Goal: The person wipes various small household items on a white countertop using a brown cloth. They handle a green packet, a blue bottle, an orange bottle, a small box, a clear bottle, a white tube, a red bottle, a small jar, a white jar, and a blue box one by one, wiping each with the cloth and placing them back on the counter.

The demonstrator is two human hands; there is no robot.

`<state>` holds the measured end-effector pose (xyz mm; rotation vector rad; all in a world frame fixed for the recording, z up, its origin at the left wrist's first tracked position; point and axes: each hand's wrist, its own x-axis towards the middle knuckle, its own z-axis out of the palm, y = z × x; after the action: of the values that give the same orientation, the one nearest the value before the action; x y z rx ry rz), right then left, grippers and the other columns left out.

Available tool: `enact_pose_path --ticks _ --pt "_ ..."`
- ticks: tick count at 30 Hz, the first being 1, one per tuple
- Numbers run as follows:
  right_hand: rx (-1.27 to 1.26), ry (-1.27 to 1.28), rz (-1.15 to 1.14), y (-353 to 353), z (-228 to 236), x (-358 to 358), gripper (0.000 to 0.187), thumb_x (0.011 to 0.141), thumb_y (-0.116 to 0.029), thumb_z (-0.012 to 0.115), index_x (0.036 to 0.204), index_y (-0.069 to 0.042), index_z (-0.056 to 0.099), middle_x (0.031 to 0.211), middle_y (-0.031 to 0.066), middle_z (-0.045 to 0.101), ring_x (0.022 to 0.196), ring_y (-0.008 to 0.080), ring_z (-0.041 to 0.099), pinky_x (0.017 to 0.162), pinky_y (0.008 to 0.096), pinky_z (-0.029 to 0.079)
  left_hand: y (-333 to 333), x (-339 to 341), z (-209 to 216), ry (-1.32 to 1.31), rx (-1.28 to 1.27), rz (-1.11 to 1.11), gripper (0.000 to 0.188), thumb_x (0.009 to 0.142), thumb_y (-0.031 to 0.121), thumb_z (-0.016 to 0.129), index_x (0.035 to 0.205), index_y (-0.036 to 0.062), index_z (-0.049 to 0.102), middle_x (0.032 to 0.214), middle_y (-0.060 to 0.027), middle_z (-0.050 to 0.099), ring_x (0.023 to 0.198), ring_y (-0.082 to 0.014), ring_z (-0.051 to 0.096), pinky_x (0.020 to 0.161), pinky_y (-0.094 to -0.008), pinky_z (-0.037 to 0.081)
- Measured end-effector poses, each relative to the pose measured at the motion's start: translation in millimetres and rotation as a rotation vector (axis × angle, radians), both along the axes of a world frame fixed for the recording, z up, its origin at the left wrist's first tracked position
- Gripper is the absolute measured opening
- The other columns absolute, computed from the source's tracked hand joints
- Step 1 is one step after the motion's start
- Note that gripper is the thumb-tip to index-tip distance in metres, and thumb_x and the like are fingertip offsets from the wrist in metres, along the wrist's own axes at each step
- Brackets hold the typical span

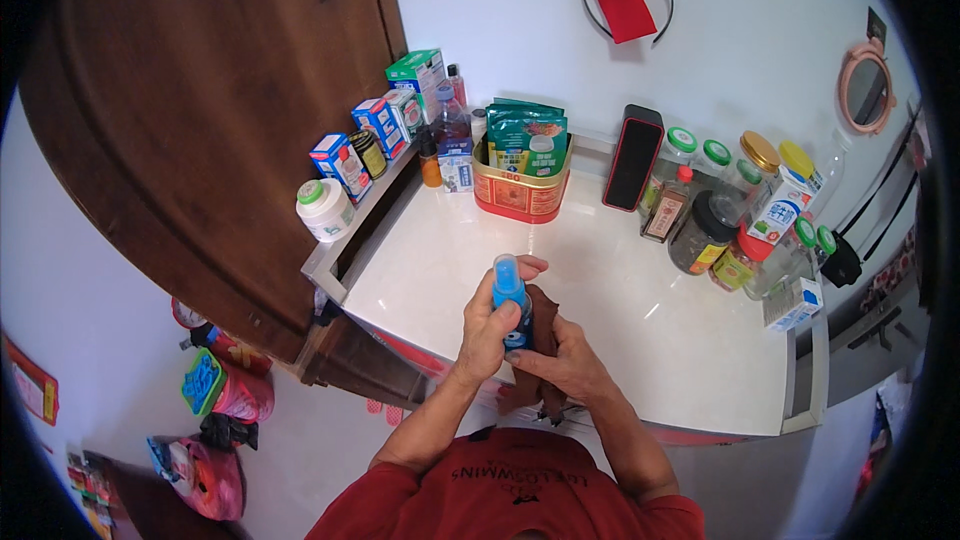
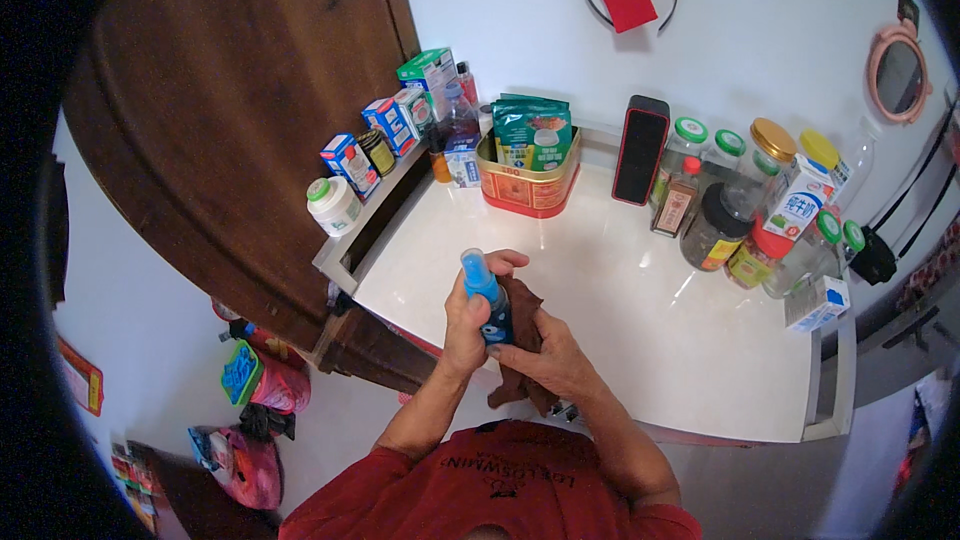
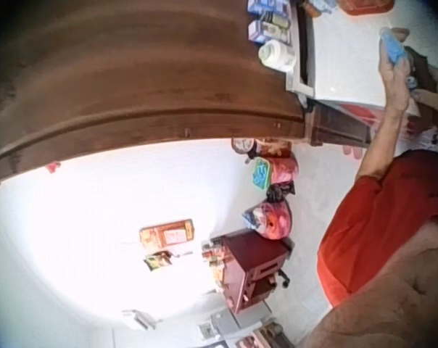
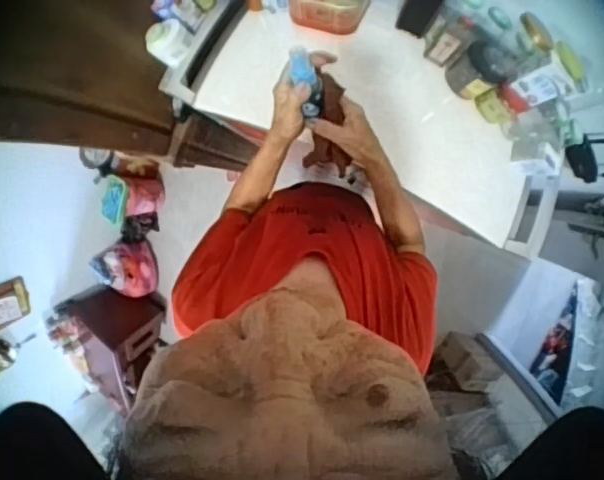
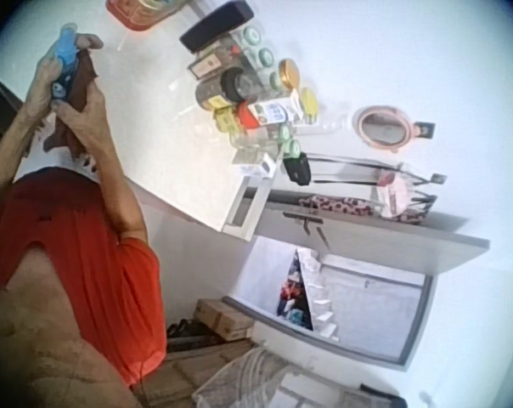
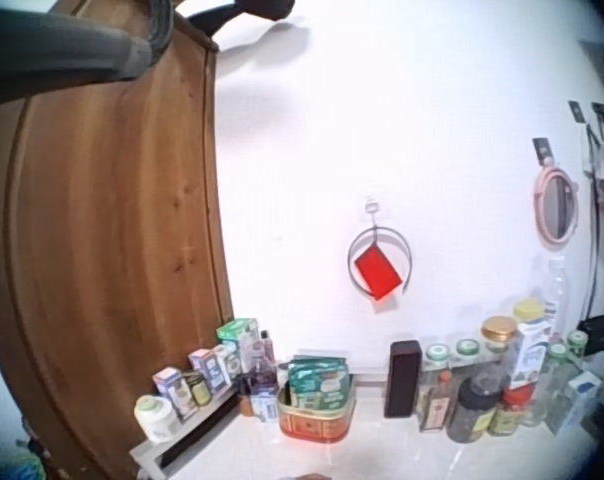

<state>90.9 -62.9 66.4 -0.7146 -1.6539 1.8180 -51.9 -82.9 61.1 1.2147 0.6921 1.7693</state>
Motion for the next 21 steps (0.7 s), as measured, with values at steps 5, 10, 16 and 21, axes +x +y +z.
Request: enact_pose_path --ticks 5,10,16,21 --pt "-0.138 0.115 -0.073 -5 -9 -1 0.057 0.078 -0.012 0.072 0.127 0.002 0.048 0.092 0.0048 0.059 0.081 0.0115 0.057 0.073 0.0262 0.047 7 -5 -6 0.417 0.119 0.319 0.04 0.083 0.025 0.06 0.113 -0.0005 0.056 0.11 -0.008 0.052 0.088 -0.015 0.052 0.084 -0.0297 0.042" --pt "-0.222 0.155 -0.12 -5 -8 6 0.045 0.08 -0.013 0.072 0.116 0.006 0.053 0.093 0.005 0.06 0.084 0.0122 0.056 0.076 0.0265 0.046 -17 -5 25 0.331 -0.149 0.232 0.033 0.081 0.007 0.066 0.113 -0.0006 0.059 0.101 -0.0036 0.052 0.085 -0.0105 0.05 0.076 -0.0241 0.042" --pt "-0.318 0.267 -0.247 -7 -14 -6 0.051 0.085 -0.014 0.066 0.129 0.003 0.043 0.092 0.0059 0.06 0.08 0.0123 0.057 0.07 0.0254 0.047 -11 1 22 0.35 -0.039 0.305 0.031 0.085 0.002 0.064 0.114 0.0006 0.055 0.103 -0.0019 0.052 0.087 -0.0085 0.05 0.077 -0.0233 0.043" --pt "0.031 -0.047 -0.131 -10 -16 9 0.04 0.089 -0.014 0.061 0.122 0.005 0.05 0.084 0.0037 0.06 0.076 0.0109 0.057 0.067 0.0264 0.047 -4 -5 24 0.127 -0.134 0.247 0.027 0.088 0.004 0.06 0.115 0.0028 0.054 0.105 -0.0019 0.055 0.087 -0.0084 0.051 0.076 -0.024 0.045"
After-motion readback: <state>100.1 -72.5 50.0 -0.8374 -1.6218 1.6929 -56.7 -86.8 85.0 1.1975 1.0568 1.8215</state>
